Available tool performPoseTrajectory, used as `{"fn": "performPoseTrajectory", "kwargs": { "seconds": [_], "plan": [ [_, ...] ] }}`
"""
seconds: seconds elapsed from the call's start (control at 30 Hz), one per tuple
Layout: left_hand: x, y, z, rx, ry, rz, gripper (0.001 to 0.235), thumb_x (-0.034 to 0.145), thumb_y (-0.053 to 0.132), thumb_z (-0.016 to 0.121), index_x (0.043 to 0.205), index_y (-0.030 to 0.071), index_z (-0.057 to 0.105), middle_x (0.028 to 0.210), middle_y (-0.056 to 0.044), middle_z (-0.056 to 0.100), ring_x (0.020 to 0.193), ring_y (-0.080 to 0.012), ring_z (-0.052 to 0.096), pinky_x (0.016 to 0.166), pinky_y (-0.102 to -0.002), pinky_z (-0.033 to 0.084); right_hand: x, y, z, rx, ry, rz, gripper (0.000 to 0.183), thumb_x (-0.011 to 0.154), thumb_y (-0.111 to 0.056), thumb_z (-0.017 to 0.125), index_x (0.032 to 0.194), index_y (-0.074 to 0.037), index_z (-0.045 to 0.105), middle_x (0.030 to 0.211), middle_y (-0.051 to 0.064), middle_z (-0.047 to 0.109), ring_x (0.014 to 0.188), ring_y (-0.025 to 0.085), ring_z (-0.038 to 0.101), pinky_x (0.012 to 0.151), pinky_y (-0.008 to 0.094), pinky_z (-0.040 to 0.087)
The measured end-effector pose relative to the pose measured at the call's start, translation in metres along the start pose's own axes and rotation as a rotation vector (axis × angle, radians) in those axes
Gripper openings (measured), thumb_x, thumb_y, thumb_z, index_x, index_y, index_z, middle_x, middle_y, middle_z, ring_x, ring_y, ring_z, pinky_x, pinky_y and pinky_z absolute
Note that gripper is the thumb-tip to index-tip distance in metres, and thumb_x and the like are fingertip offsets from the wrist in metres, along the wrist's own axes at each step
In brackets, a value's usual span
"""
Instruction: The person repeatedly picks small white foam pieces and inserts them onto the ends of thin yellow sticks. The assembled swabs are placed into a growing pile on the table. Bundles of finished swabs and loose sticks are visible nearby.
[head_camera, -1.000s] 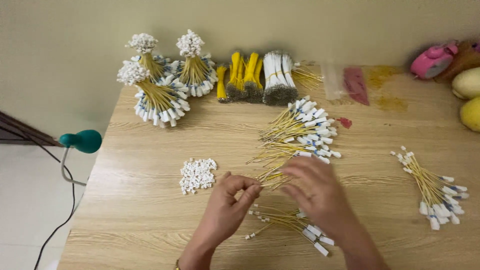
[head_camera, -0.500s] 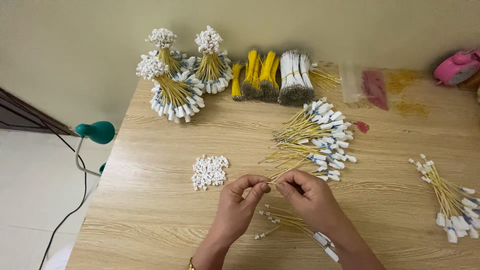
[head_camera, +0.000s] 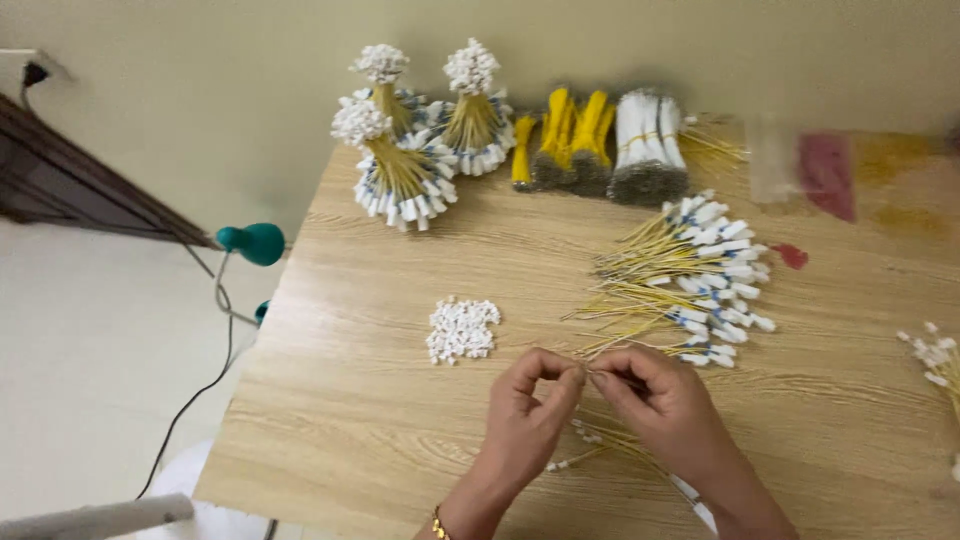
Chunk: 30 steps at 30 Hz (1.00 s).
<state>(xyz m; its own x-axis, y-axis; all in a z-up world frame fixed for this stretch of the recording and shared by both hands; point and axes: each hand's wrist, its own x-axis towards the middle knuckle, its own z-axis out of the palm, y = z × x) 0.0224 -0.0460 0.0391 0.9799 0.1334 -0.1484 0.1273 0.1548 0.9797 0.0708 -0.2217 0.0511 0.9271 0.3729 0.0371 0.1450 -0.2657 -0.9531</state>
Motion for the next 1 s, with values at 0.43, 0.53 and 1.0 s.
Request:
{"fn": "performPoseTrajectory", "kwargs": {
  "seconds": [0.43, 0.53, 1.0],
  "plan": [
    [0.014, -0.010, -0.085, 1.043, 0.272, 0.413, 0.018, 0.079, 0.008, 0.077, 0.097, 0.012, 0.079, 0.085, -0.010, 0.072, 0.077, -0.0302, 0.069, 0.065, -0.042, 0.054, -0.013, 0.021, 0.005, 0.060, -0.041, 0.250, 0.009, 0.091, -0.012, 0.071, 0.092, -0.003, 0.070, 0.073, -0.003, 0.060, 0.063, 0.005, 0.050, 0.054, 0.023, 0.044],
    [0.022, -0.020, -0.079, 1.080, 0.252, 0.459, 0.018, 0.080, 0.013, 0.077, 0.098, 0.015, 0.078, 0.084, -0.008, 0.071, 0.075, -0.0298, 0.067, 0.067, -0.043, 0.053, -0.014, 0.019, 0.006, -0.012, -0.053, 0.243, 0.010, 0.091, -0.013, 0.072, 0.091, -0.003, 0.071, 0.072, -0.003, 0.063, 0.063, 0.004, 0.053, 0.055, 0.022, 0.047],
    [0.050, -0.059, -0.081, 1.504, 0.160, 0.528, 0.013, 0.094, 0.010, 0.071, 0.101, 0.018, 0.079, 0.090, -0.007, 0.070, 0.074, -0.0191, 0.065, 0.067, -0.034, 0.051, -0.016, 0.020, 0.005, 0.120, -0.051, 0.294, 0.010, 0.092, -0.013, 0.070, 0.092, -0.003, 0.070, 0.072, -0.005, 0.058, 0.063, 0.004, 0.048, 0.053, 0.024, 0.043]
  ]
}}
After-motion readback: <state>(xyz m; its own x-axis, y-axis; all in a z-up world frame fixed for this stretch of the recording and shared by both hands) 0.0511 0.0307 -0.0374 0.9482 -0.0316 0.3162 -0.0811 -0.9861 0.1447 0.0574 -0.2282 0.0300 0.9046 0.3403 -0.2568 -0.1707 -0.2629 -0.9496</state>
